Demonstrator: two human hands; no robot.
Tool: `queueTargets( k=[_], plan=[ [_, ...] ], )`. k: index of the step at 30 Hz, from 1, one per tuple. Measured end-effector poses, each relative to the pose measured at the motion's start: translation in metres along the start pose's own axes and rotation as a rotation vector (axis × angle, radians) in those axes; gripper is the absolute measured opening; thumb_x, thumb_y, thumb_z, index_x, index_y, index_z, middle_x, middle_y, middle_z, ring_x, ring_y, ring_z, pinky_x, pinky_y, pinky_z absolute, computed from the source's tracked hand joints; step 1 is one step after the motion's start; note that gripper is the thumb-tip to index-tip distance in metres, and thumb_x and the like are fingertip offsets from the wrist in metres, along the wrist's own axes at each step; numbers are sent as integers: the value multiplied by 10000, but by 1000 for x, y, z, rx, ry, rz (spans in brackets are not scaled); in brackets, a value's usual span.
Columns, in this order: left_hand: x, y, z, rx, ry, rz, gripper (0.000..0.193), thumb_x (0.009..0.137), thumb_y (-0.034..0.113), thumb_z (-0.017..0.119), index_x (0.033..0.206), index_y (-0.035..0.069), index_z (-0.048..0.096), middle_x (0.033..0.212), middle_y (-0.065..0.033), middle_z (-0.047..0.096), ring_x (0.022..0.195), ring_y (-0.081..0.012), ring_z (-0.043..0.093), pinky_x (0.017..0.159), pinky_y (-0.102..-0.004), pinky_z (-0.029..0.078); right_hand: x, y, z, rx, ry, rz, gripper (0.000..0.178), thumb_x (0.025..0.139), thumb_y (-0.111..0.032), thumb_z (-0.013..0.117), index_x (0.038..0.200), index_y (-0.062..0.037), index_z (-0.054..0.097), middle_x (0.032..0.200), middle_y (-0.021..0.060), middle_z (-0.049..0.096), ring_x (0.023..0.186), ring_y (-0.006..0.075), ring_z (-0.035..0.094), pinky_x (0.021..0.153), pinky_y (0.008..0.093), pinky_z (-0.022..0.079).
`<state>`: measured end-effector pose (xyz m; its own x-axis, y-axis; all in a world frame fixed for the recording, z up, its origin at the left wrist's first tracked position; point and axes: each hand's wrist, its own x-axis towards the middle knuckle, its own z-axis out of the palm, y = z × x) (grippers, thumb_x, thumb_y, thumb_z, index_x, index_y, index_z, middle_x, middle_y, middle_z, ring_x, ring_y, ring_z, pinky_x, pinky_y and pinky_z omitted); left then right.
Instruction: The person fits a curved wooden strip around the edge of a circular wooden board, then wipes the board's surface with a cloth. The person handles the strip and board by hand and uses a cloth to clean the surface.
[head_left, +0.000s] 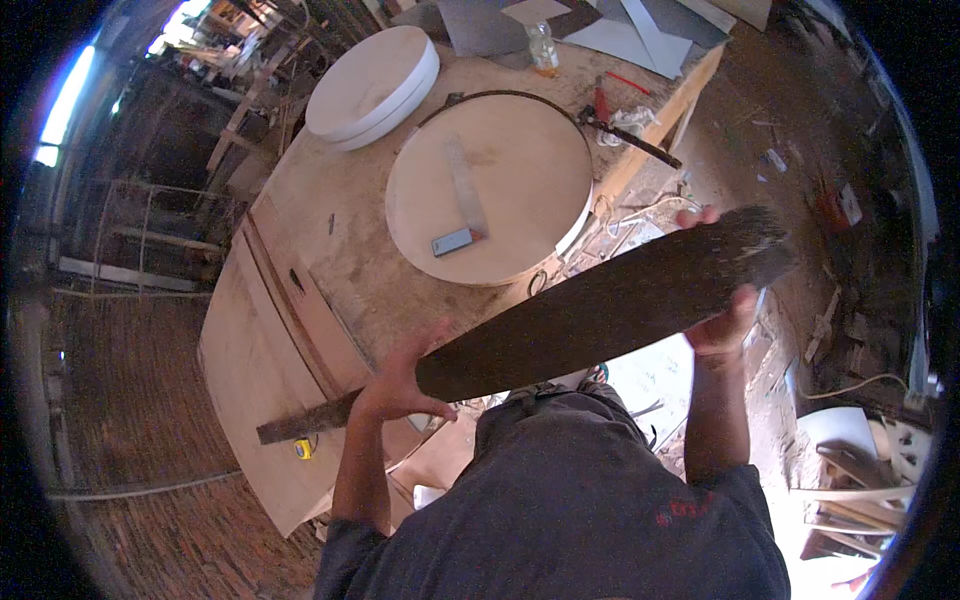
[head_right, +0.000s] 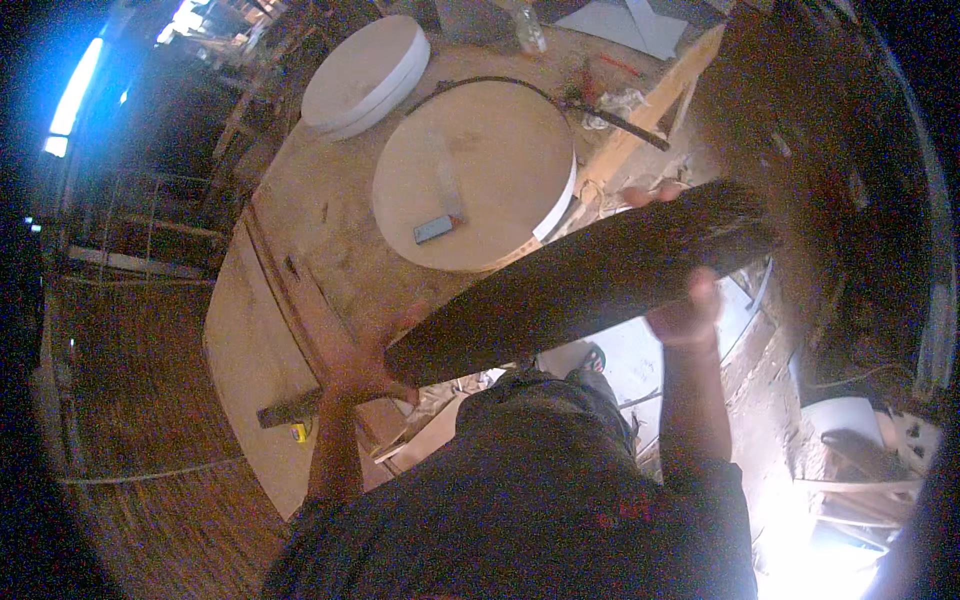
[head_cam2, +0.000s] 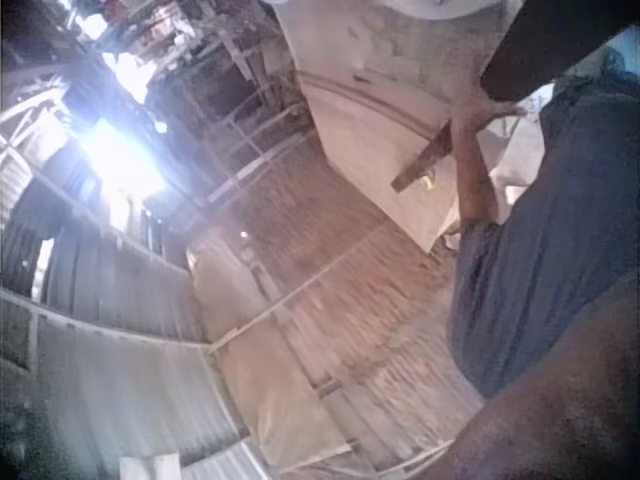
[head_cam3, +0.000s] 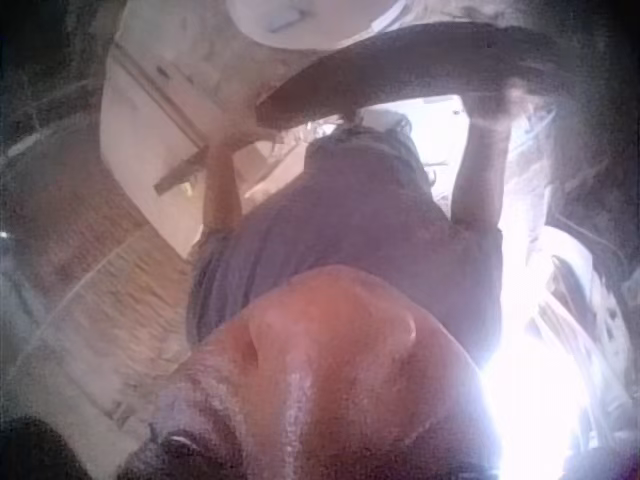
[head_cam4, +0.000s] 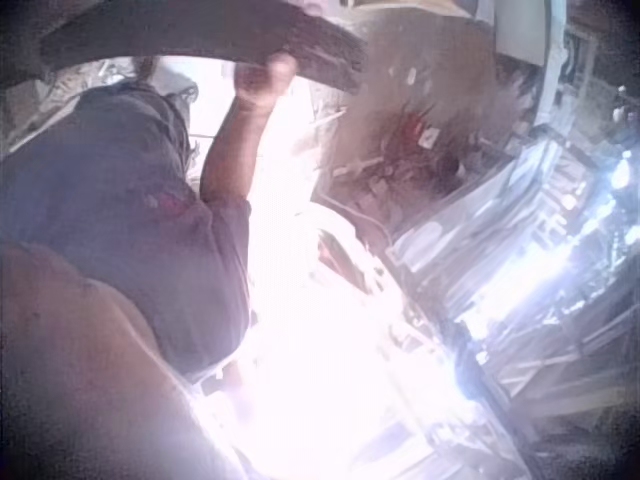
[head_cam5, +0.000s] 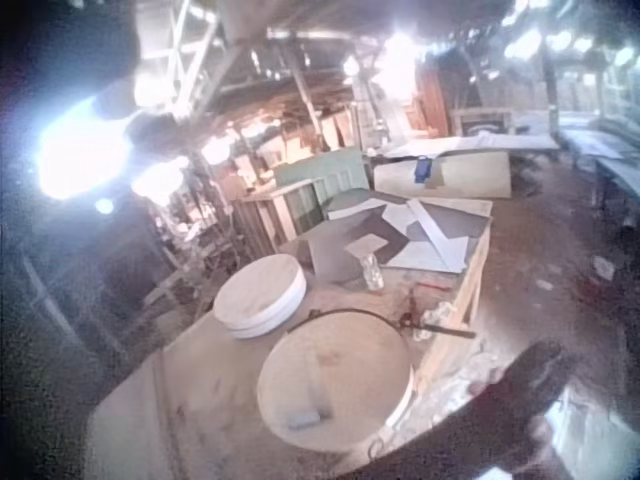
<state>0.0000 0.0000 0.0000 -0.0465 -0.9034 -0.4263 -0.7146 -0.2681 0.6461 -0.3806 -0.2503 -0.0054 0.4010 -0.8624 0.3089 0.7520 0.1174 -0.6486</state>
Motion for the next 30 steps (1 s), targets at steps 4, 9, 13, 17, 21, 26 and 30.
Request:
queueTargets(
  k=[4, 9, 13, 17, 21, 26, 30],
  plan=[
    [-36, -11, 15, 130, 201, -94, 1500, 474, 537, 1005, 1684, 196, 186, 1705, -159, 291, 1552, -396, 320, 1200, -773, 68, 25, -41, 5, 96, 93, -142, 943, 847, -642, 770, 1507, -50, 448, 1479, 162, 531, 1395, 311, 525, 1108, 465, 506],
    [-55, -40, 55, 382, 504, -140, 1320, 579, 394, 959, 1668, 173, 247, 1675, -148, 345, 1548, -394, 322, 1207, -757, 69, 45, -91, 4, 191, -121, -160, 990, 865, -698, 724, 1514, -29, 393, 1424, 182, 591, 1350, 308, 571, 1082, 437, 532],
    [-67, -139, 91, 512, 702, -119, 1118, 663, 271, 854, 1636, 142, 319, 1618, -147, 426, 1515, -384, 374, 1224, -738, 73, 43, -116, 33, 399, -332, -89, 976, 865, -658, 724, 1511, -27, 356, 1444, 171, 572, 1345, 314, 564, 1127, 452, 494],
    [-52, -144, 89, 566, 917, -44, 983, 668, 273, 847, 1559, 120, 463, 1542, -155, 521, 1447, -373, 475, 1242, -711, 89, 30, -154, 17, 329, -270, -198, 973, 817, -593, 730, 1501, -7, 364, 1440, 185, 549, 1352, 332, 539, 1154, 472, 454],
    [-66, -115, 25, 711, 1385, 152, 730, 847, 338, 759, 1496, 78, 548, 1486, -170, 584, 1421, -364, 518, 1269, -662, 106, 27, -211, -45, 238, -103, -366, 973, 769, -528, 736, 1490, 14, 372, 1436, 199, 526, 1359, 350, 515, 1180, 492, 414],
    [-85, 11, -100, 873, 1596, 376, 461, 1016, 329, 626, 1393, 66, 660, 1437, -181, 637, 1357, -355, 591, 1259, -593, 247, -11, -278, -149, 86, 209, -522, 978, 709, -446, 743, 1477, 40, 381, 1431, 217, 498, 1368, 372, 485, 1213, 517, 363],
    [-27, 122, -176, 967, 1698, 778, 363, 984, 216, 665, 1314, 79, 727, 1396, -148, 678, 1305, -346, 636, 1182, -549, 392, -81, -320, -219, 13, 306, -667, 991, 675, -392, 743, 1476, 63, 379, 1433, 236, 475, 1375, 390, 464, 1226, 532, 341]
  ],
)
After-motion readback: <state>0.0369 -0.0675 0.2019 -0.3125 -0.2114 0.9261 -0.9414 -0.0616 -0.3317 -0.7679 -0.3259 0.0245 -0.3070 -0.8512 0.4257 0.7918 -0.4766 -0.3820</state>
